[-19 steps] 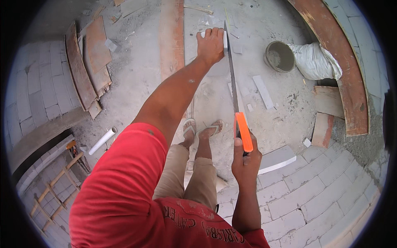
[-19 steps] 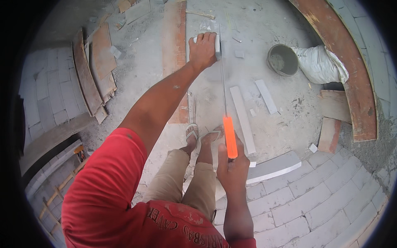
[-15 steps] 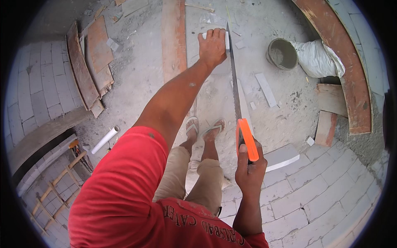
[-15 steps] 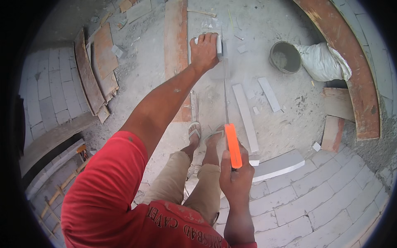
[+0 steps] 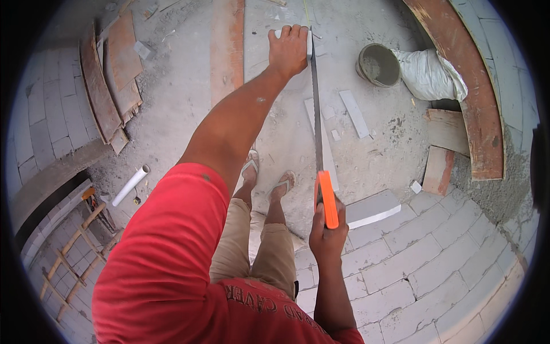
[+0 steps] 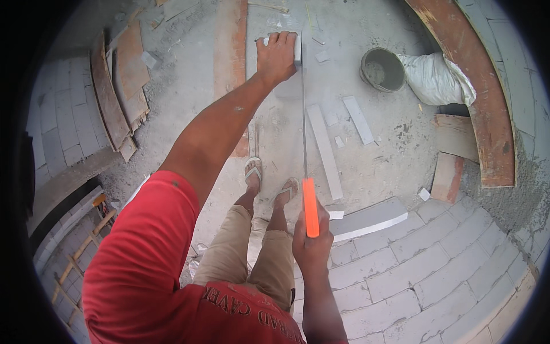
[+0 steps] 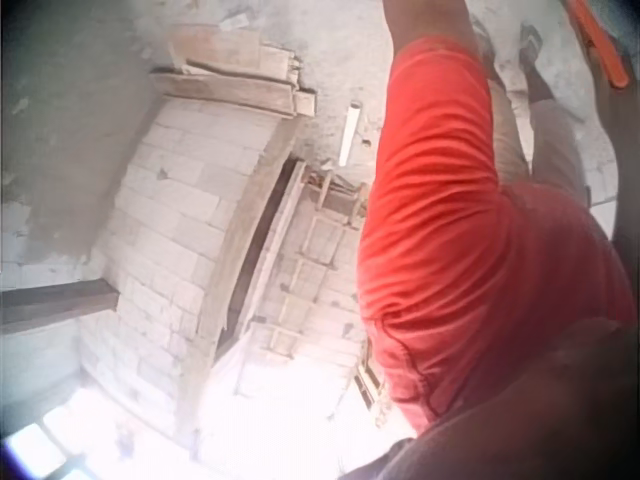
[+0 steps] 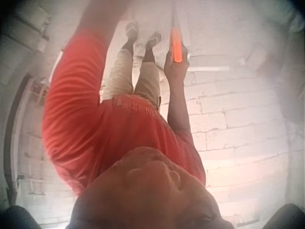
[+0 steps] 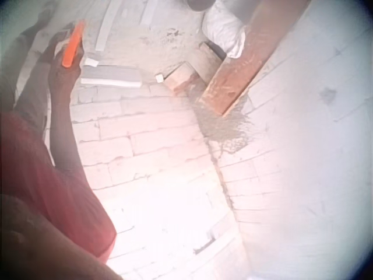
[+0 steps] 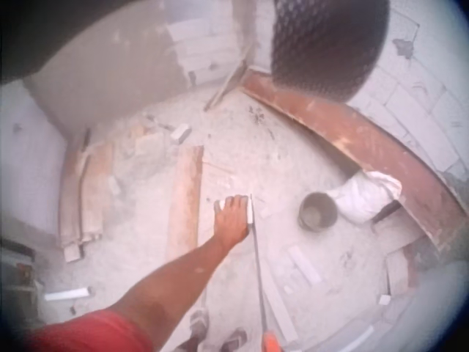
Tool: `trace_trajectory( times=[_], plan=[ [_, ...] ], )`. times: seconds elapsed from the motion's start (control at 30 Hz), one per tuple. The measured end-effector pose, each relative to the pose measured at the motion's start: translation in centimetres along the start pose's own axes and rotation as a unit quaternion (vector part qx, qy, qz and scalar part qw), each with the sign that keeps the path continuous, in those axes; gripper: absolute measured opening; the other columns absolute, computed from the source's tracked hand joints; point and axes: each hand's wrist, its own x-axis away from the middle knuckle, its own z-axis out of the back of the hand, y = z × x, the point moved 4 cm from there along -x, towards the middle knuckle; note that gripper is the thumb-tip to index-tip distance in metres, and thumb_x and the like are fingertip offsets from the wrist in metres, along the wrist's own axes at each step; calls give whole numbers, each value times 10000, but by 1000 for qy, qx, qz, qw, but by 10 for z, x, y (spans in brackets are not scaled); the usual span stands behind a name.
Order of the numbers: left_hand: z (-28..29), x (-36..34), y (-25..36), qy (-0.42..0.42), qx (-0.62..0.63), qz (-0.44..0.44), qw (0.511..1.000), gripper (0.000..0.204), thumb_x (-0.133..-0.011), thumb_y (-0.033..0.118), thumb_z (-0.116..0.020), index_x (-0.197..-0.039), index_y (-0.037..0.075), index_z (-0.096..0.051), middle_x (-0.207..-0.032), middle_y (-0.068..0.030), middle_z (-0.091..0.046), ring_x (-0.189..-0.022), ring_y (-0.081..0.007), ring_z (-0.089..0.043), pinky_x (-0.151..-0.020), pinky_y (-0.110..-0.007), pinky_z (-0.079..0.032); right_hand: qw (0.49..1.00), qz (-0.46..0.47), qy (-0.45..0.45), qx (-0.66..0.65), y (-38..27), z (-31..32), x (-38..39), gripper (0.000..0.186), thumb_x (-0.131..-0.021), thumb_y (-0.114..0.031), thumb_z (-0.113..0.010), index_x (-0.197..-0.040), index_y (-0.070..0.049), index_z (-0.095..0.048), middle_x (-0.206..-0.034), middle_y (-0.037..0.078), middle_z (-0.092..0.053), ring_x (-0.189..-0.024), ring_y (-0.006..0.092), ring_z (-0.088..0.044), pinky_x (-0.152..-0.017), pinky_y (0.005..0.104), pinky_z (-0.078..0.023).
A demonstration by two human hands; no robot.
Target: The person uses a hand saw to cut a white rectangular tile on a construction site floor. They hold the tile steady with one hand and saw through it with the other, creating a cut piece.
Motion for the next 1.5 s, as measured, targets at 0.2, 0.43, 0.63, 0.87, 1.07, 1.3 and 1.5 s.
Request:
trace_trajectory(
  times=[0.2, 0.43, 0.63, 0.87, 1.07, 1.3, 1.5],
  plan=[
    [6, -16, -2, -28, 27, -3, 999, 682, -742, 172, -802, -1378, 135, -558, -1305, -49, -604, -1284, -255, -562, -1037, -585, -383, 998, -50, -39, -17, 5, -55, -150, 373, -1055, -163, -616, -1370, 22, -540, -935, 250, -739, -880, 390, -771, -738, 474, -581],
    [-2, -20, -4, -40, -11, 4, 999, 594, -800, 195, -792, -1348, 142, -570, -1295, -28, -593, -1293, -234, -546, -1025, -585, -376, 998, 51, 23, 28, 1, -15, 2, 322, -1063, -147, -591, -1328, 29, -542, -998, 224, -724, -846, 344, -755, -742, 435, -577],
    [-1, -39, -10, -100, -8, 21, 995, 774, -772, 292, -824, -1460, 103, -523, -1402, -76, -593, -1380, -274, -518, -1080, -606, -378, 998, -46, -41, 2, 3, -80, -187, 449, -1062, -290, -619, -1353, 45, -553, -981, 304, -740, -948, 467, -749, -757, 504, -577],
    [-9, -67, -51, -138, 132, 84, 978, 720, -957, 583, -588, -1518, 133, -550, -1533, -96, -553, -1460, -290, -457, -1123, -598, -368, 996, 44, -49, -64, -15, -90, -180, 494, -1081, -316, -588, -1419, 37, -519, -1064, 317, -724, -977, 489, -731, -807, 526, -566],
    [-9, -59, -19, -24, 39, 108, 993, 559, -1059, 534, -450, -1373, 125, -664, -1395, -62, -665, -1356, -269, -544, -1047, -580, -399, 996, -50, -64, -27, 15, -68, -91, 375, -1092, -200, -554, -1394, 20, -521, -1044, 224, -733, -896, 303, -748, -773, 400, -571],
    [-15, -44, 7, -30, 44, 93, 994, 515, -1052, 486, -463, -1311, 106, -695, -1361, -63, -682, -1322, -260, -568, -1042, -570, -394, 992, -106, -68, 3, 1, -54, -121, 371, -1071, -185, -576, -1330, 72, -507, -1016, 283, -738, -905, 420, -770, -748, 484, -600],
    [-15, -46, -21, -19, 38, 113, 993, 530, -1044, 484, -463, -1317, 91, -691, -1384, -72, -672, -1336, -275, -558, -1045, -576, -392, 998, -33, -62, 2, -7, -83, -139, 390, -1069, -230, -596, -1366, 8, -510, -956, 283, -733, -872, 484, -734, -722, 495, -576]
  ],
)
